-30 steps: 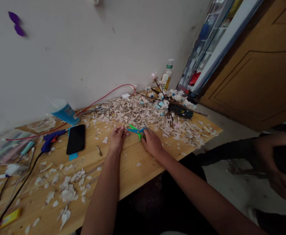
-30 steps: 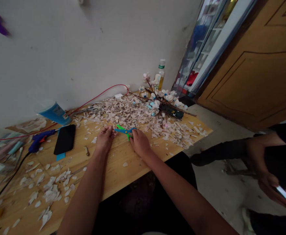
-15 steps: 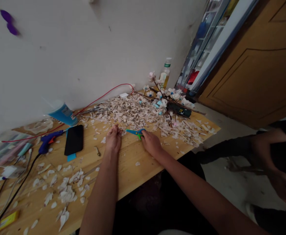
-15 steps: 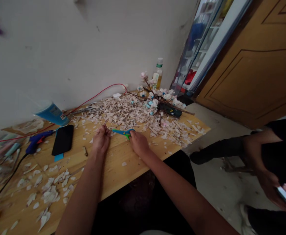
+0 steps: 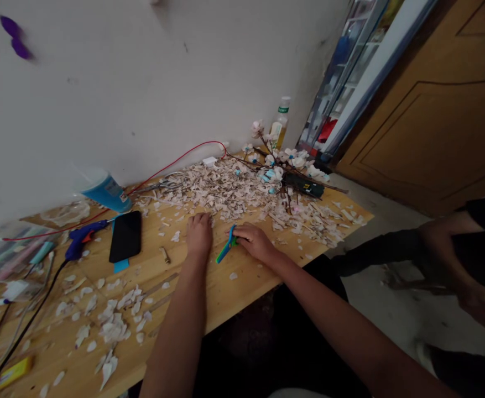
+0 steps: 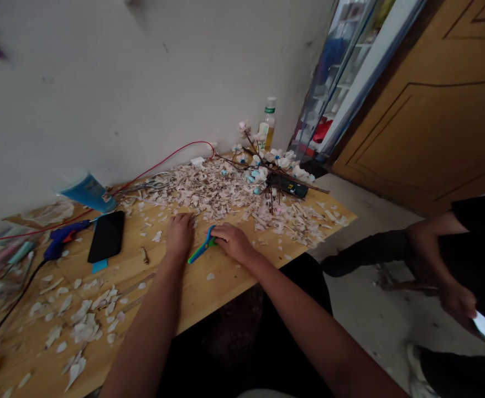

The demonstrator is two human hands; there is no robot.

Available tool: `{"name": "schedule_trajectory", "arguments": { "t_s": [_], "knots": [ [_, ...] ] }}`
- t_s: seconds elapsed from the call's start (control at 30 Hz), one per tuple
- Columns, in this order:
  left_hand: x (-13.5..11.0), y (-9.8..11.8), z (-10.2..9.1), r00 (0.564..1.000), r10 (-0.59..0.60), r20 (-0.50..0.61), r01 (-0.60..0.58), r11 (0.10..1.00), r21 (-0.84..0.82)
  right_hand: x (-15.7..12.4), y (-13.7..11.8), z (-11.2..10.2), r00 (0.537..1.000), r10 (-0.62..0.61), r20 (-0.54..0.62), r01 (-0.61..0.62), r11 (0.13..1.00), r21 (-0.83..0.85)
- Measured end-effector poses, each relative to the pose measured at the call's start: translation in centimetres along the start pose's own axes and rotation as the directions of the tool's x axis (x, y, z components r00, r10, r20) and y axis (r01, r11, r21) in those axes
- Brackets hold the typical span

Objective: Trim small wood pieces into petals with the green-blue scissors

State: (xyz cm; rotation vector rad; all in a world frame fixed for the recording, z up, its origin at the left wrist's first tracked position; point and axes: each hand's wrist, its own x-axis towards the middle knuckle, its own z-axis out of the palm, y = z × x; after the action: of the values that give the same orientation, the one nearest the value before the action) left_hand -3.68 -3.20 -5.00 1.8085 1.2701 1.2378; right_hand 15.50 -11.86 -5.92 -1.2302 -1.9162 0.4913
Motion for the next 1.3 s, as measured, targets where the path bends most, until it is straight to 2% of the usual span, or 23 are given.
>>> {"name": "schedule_trajectory", "arguments": {
  "t_s": [0.1, 0.17, 0.3, 0.37, 0.43, 0.5, 0.57, 0.63, 0.73, 0.93, 1.03, 1.13, 1.3],
  "knots": [
    [0.4, -0.6, 0.3, 1.0, -0.003, 0.017, 0.001, 0.993, 0.118, 0.0, 0.3, 0.3, 0.999, -0.032, -0.04, 0.031, 0.999, -0.026],
    [0.6, -0.8, 0.3, 1.0, 0.003, 0.021, -0.006, 0.992, 0.129, -0.2, 0.4, 0.4, 0.998, 0.026, -0.064, -0.03, 0.998, -0.063],
    [0.9, -0.5, 0.1, 0.998, -0.01, -0.063, 0.008, 0.999, -0.031, -0.2, 0.1, 0.4, 0.974, 0.194, -0.12, -0.206, 0.974, -0.094],
    [1.0, -0.2, 0.1, 0.989, -0.066, -0.135, 0.047, 0.989, -0.142, 0.0, 0.1, 0.3, 0.964, 0.205, -0.167, -0.222, 0.971, -0.09],
    [1.1, 0.1, 0.1, 0.969, -0.178, -0.169, 0.123, 0.947, -0.295, 0.2, 0.3, 0.3, 0.961, 0.187, -0.205, -0.211, 0.973, -0.099],
    [1.1, 0.4, 0.0, 0.941, -0.311, -0.131, 0.205, 0.836, -0.51, 0.5, 0.6, 0.4, 0.957, 0.182, -0.225, -0.212, 0.971, -0.114],
    [1.0, 0.8, -0.1, 0.916, -0.4, -0.032, 0.261, 0.654, -0.71, 0.6, 0.8, 0.5, 0.954, 0.186, -0.235, -0.223, 0.964, -0.143],
    [0.9, 1.2, -0.2, 0.907, -0.416, 0.065, 0.287, 0.499, -0.817, 0.7, 0.7, 0.6, 0.957, 0.177, -0.228, -0.221, 0.958, -0.182],
    [0.7, 1.7, -0.4, 0.906, -0.404, 0.126, 0.3, 0.404, -0.864, 0.6, 0.0, 0.6, 0.973, 0.155, -0.17, -0.195, 0.949, -0.25],
    [0.5, 1.5, -0.1, 0.891, -0.434, 0.134, 0.306, 0.355, -0.884, 0.5, -1.3, 0.2, 0.995, 0.101, -0.001, -0.095, 0.939, -0.332],
    [0.4, 1.4, 0.3, 0.886, -0.446, 0.128, 0.295, 0.328, -0.897, 0.5, -1.4, 0.3, 0.995, 0.101, 0.001, -0.094, 0.933, -0.346],
    [0.4, 1.3, 0.5, 0.899, -0.42, 0.123, 0.27, 0.312, -0.911, 0.5, -1.2, 0.3, 0.993, 0.119, -0.012, -0.115, 0.929, -0.352],
    [0.4, 1.0, 0.6, 0.92, -0.378, 0.107, 0.247, 0.345, -0.905, 0.4, -1.1, 0.4, 0.992, 0.123, -0.019, -0.122, 0.931, -0.344]
  ]
}}
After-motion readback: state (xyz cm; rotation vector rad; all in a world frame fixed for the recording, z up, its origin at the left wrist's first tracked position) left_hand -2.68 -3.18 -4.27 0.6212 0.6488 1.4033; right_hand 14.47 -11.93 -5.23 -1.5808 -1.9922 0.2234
